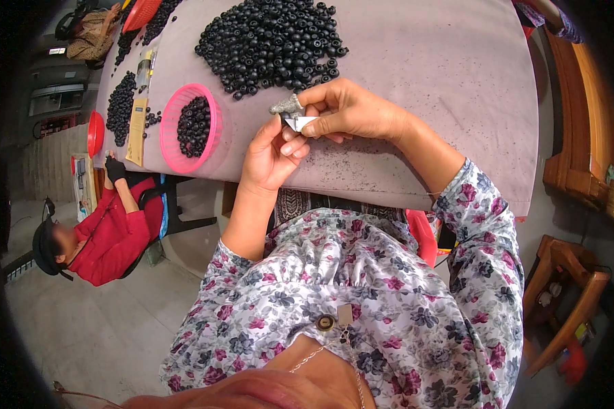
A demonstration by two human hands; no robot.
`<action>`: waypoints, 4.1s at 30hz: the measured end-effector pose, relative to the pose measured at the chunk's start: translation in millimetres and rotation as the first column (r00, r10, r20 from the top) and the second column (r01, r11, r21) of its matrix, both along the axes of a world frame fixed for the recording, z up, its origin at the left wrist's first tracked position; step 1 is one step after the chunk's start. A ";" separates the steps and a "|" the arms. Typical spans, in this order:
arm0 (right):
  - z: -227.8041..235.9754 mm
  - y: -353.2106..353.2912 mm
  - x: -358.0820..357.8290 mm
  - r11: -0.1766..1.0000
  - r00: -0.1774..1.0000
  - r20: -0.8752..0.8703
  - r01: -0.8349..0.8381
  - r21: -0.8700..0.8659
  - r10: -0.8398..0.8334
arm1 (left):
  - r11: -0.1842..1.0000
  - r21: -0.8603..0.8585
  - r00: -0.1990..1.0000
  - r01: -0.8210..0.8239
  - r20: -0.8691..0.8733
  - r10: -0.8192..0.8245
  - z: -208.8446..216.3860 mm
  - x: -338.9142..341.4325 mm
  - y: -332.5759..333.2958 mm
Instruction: Sorting small black spherical objects (likely seeds or plastic pellets) on a table.
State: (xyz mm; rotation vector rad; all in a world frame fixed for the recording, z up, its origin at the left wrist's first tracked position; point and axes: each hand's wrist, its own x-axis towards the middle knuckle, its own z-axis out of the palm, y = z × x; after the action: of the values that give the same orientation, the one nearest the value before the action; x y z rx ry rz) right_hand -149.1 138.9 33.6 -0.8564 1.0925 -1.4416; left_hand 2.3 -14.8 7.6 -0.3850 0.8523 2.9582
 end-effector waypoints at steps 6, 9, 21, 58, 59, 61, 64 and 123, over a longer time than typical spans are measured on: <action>-1.3 -0.4 0.7 1.000 1.000 0.008 0.011 0.012 -0.011 | 0.997 0.077 0.999 -0.014 0.040 0.011 -1.6 0.0 0.6; -5.1 -1.3 0.6 1.000 1.000 -0.018 0.021 -0.007 -0.021 | 0.994 0.103 0.999 -0.020 0.042 0.015 -2.3 0.1 1.4; -2.4 -0.7 -0.2 1.000 1.000 -0.007 0.014 -0.006 -0.014 | 0.993 0.116 1.000 0.000 0.031 -0.004 2.2 -1.3 2.3; -0.5 -1.3 -0.4 1.000 1.000 -0.007 0.012 -0.004 -0.012 | 0.971 0.230 0.997 -0.066 0.052 0.056 -1.5 -1.4 6.1; -0.2 -1.4 -0.3 1.000 1.000 -0.011 0.014 -0.007 -0.014 | 0.970 0.232 0.997 -0.069 0.055 0.058 -1.5 -1.6 6.2; -0.6 -1.5 -0.2 1.000 1.000 -0.015 0.014 -0.008 -0.014 | 0.969 0.236 0.996 -0.076 0.063 0.063 -2.3 -1.5 6.5; -3.0 -2.0 -0.7 1.000 1.000 -0.001 0.010 -0.013 -0.010 | 0.976 0.206 0.996 -0.075 0.058 0.064 -0.4 -1.8 8.3; -16.2 -4.2 -18.9 0.863 0.858 -0.089 0.505 -0.022 -0.505 | -0.498 -0.861 0.995 -0.098 -0.076 -0.063 24.4 -38.9 13.4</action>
State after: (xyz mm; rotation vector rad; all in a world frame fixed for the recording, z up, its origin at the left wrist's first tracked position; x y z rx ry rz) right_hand -168.0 134.8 17.4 -0.6612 1.4640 -1.8452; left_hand -36.6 -1.4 32.0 -0.1343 3.2892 0.8348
